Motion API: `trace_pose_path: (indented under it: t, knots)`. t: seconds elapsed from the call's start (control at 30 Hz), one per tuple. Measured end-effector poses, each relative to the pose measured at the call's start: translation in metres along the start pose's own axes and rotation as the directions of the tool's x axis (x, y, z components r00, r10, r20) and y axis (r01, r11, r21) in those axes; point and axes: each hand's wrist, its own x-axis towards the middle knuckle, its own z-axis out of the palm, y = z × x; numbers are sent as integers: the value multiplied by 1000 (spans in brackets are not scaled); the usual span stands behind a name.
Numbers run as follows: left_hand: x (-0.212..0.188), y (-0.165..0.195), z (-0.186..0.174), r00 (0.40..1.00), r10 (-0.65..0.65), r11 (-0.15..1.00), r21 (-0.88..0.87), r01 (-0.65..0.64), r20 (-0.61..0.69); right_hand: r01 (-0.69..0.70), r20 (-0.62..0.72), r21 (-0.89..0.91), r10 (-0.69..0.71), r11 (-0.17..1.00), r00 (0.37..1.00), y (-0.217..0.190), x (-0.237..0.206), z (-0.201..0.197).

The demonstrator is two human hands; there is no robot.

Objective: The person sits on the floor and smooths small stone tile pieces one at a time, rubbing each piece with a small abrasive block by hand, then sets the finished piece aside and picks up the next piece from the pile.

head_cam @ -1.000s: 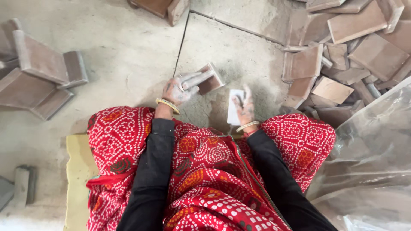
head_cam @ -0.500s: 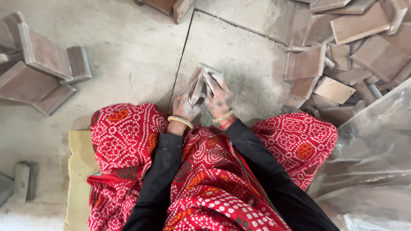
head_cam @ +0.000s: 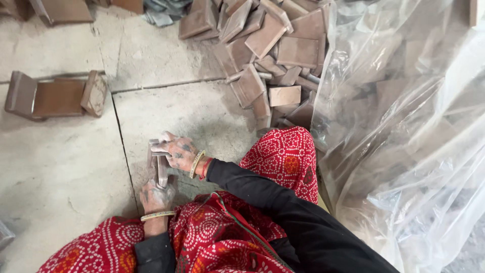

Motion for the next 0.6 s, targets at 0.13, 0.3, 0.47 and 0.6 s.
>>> trace_pose_path:
  t: [0.13,0.3,0.47,0.6]
  knots:
    - [2,9,1,998,-46,999,-8,46,33,21,35,-80,-18,997,999,6,1,-7]
    - [-3,16,5,894,372,893,359,-271,-250,-153,142,-83,163,985,976,8,-6,-12]
    - [-3,16,7,892,275,960,150,-236,-360,-120,-15,-75,119,990,993,11,-15,-11]
    - [-10,14,15,836,419,897,305,-321,-354,-143,100,-110,155,984,983,19,-14,-12]
